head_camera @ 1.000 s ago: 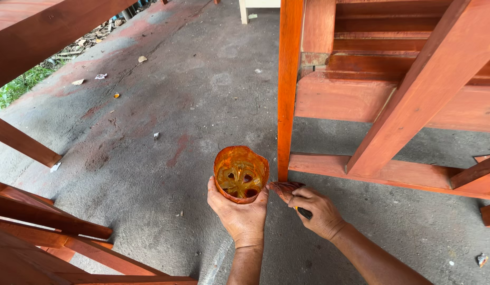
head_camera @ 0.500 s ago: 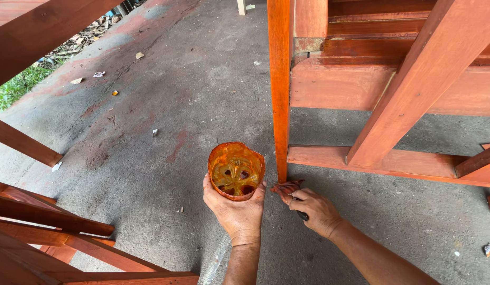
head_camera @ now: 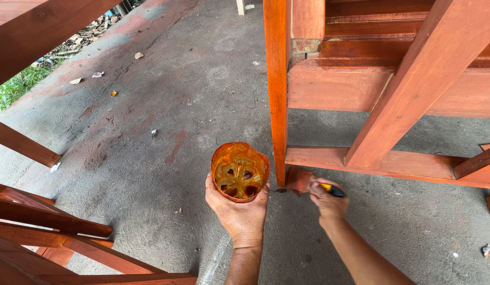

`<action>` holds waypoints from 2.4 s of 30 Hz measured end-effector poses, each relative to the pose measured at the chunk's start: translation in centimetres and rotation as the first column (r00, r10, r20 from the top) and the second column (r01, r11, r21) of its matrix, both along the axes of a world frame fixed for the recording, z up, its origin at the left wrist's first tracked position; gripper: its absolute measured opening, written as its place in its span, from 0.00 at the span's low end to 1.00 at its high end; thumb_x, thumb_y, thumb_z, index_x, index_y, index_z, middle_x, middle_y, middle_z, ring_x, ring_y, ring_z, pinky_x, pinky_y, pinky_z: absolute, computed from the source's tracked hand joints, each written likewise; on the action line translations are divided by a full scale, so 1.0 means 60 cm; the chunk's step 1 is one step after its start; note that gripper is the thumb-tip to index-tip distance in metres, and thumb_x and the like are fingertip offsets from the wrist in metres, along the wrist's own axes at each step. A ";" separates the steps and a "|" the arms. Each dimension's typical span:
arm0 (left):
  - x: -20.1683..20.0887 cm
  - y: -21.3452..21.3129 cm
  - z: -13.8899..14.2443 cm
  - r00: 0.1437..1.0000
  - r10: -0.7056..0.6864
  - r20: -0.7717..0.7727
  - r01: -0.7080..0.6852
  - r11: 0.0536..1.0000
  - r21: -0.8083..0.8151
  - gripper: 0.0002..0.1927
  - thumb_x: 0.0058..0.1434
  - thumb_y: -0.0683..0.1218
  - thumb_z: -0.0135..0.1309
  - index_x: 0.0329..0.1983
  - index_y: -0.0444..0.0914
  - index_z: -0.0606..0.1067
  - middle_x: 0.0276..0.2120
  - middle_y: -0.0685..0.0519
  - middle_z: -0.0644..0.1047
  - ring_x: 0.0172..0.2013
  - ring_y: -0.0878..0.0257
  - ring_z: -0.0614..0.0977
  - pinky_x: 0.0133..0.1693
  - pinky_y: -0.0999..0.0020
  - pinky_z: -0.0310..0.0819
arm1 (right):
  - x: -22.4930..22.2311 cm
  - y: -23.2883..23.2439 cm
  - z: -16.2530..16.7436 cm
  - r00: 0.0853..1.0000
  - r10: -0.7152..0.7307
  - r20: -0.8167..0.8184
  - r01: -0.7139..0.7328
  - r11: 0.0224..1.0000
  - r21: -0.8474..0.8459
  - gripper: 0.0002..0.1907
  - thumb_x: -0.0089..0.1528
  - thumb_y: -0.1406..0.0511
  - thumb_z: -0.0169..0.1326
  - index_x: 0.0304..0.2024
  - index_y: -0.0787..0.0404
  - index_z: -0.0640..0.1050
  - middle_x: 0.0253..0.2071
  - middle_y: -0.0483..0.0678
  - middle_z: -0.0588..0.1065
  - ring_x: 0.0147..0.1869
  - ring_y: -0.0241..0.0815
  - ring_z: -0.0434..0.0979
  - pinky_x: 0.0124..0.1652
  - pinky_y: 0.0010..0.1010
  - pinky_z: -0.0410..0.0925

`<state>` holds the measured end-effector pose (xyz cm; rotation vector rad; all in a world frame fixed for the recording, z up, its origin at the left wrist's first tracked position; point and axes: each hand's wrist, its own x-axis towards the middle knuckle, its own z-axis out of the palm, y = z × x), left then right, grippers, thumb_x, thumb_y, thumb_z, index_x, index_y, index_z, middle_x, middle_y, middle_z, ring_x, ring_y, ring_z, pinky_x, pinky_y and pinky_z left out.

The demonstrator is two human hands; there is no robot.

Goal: The person applies reddish-brown wood stain to a wooden chair using a cloth and a small container. They wipe the seat, backrest, armrests, and legs, repeatedly dipping the cloth into the container to reload stain. The chair is already partially stained, and the person continues the process across multiple surfaces.

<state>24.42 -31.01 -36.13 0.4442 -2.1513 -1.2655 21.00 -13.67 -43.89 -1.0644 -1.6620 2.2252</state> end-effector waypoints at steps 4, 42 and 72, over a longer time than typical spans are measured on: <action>0.005 -0.003 0.011 0.995 -0.018 -0.096 0.017 1.000 -0.011 0.64 0.34 0.50 0.80 0.70 0.31 0.54 0.58 0.42 0.63 0.62 0.48 0.68 0.65 0.55 0.65 | -0.007 -0.015 0.001 0.997 -0.065 0.046 0.074 0.972 -0.225 0.10 0.61 0.69 0.61 0.45 0.61 0.79 0.46 0.52 0.80 0.53 0.49 0.82 0.55 0.41 0.78; 0.014 -0.009 0.006 0.999 -0.048 -0.023 0.047 0.998 -0.045 0.67 0.33 0.49 0.80 0.70 0.32 0.50 0.58 0.42 0.60 0.62 0.48 0.66 0.65 0.55 0.63 | -0.017 -0.054 0.021 1.000 0.015 0.009 -0.017 0.977 0.211 0.05 0.61 0.71 0.65 0.40 0.62 0.84 0.39 0.49 0.81 0.40 0.41 0.81 0.39 0.31 0.75; -0.002 0.006 0.069 0.986 -0.064 -0.156 0.069 0.997 0.025 0.63 0.32 0.46 0.78 0.69 0.30 0.55 0.58 0.41 0.63 0.60 0.47 0.70 0.64 0.58 0.66 | 0.060 -0.007 0.011 0.709 0.687 0.157 -0.303 0.095 0.948 0.09 0.54 0.70 0.64 0.37 0.54 0.82 0.43 0.42 0.80 0.45 0.41 0.83 0.48 0.31 0.78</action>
